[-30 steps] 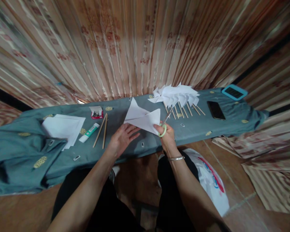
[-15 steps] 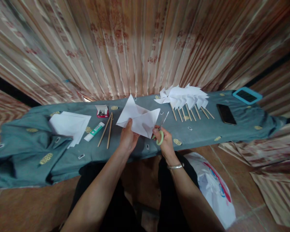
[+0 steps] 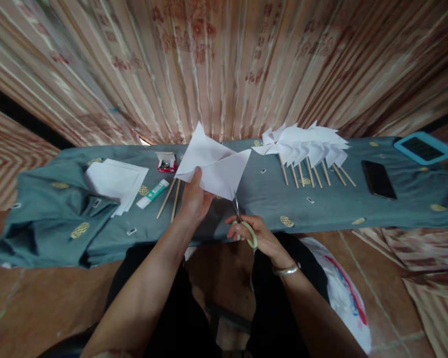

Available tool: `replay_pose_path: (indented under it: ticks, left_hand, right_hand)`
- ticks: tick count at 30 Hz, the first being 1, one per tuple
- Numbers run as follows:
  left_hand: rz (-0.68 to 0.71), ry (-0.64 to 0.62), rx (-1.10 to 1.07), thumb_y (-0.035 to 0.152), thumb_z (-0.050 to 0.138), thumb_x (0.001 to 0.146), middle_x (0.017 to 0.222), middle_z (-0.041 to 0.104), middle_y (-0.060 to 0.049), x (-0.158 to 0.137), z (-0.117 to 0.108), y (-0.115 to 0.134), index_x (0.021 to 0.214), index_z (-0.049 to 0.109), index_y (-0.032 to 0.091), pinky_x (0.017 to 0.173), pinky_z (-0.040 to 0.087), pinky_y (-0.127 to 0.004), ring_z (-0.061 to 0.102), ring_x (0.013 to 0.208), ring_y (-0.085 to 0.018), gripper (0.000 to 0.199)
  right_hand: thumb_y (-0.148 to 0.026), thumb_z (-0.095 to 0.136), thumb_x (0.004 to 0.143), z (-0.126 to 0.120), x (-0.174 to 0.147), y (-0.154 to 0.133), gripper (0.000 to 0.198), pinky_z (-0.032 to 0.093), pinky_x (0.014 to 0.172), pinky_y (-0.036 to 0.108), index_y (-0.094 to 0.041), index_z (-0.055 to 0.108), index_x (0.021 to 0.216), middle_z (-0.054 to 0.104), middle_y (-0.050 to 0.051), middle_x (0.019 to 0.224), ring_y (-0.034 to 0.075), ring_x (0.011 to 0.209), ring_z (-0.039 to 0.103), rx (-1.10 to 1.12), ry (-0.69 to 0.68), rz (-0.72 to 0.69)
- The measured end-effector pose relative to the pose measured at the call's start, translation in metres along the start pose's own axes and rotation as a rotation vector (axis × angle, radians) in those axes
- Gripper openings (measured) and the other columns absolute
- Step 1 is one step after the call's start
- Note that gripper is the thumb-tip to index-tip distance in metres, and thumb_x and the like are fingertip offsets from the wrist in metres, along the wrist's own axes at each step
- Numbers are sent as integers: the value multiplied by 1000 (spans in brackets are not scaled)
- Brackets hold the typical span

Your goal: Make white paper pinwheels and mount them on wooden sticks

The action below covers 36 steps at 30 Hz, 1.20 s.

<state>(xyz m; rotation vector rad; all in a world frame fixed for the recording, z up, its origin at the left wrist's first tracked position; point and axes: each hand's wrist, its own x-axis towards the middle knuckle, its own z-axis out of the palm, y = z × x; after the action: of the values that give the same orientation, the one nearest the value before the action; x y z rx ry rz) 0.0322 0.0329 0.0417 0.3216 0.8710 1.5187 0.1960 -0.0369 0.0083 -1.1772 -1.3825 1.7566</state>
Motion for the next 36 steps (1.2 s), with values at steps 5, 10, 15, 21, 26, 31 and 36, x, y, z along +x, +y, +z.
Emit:
replay_pose_path:
  ticks: [5, 10, 15, 21, 26, 31, 36]
  left_hand:
    - [-35, 2, 43, 32, 64, 86, 108, 73, -5, -6, 2, -1, 110, 63, 19, 85, 56, -31, 68, 101, -21, 27]
    - [-38, -4, 16, 31, 66, 85, 104, 74, -6, -9, 3, -2, 118, 60, 19, 85, 56, -33, 70, 95, -21, 35]
    - [-75, 20, -13, 25, 54, 93, 94, 75, -4, -11, 6, -2, 118, 60, 18, 81, 57, -29, 71, 87, -17, 27]
    - [-83, 19, -42, 27, 60, 90, 93, 75, -4, -10, 4, -2, 117, 61, 18, 81, 56, -29, 71, 83, -17, 29]
    - [-81, 30, -19, 24, 54, 93, 90, 75, -4, -12, 5, -1, 112, 64, 17, 82, 56, -30, 71, 78, -16, 22]
    - [-95, 41, -15, 24, 54, 93, 88, 75, -4, -12, 6, -1, 110, 64, 17, 84, 55, -31, 71, 81, -17, 21]
    - [-103, 46, -23, 23, 54, 93, 86, 74, -3, -12, 7, 0, 108, 65, 17, 84, 55, -29, 70, 78, -15, 19]
  right_hand:
    - [-66, 71, 66, -3, 2, -1, 53, 48, 55, 25, -17, 68, 85, 69, 3, 68, 13, 59, 60, -8, 9, 13]
    - [-66, 73, 64, -2, 2, 0, 56, 47, 54, 24, -16, 68, 87, 69, 3, 67, 12, 57, 58, -20, 3, 34]
    - [-67, 72, 66, -3, 4, 3, 58, 47, 54, 23, -14, 69, 90, 69, 3, 68, 11, 58, 58, -41, -12, 25]
    - [-70, 70, 66, -3, 4, 1, 62, 45, 54, 22, -14, 68, 92, 68, 3, 69, 10, 58, 57, -60, -14, 33]
    - [-69, 70, 65, -3, 4, -1, 62, 45, 54, 23, -13, 67, 91, 67, 3, 69, 11, 58, 57, -60, -18, 45]
    - [-69, 70, 66, -3, 4, 0, 60, 45, 52, 23, -13, 68, 90, 67, 3, 68, 11, 57, 56, -60, -11, 30]
    - [-66, 72, 67, -2, 3, 1, 56, 46, 53, 23, -14, 68, 88, 66, 2, 65, 10, 56, 56, -41, -1, 22]
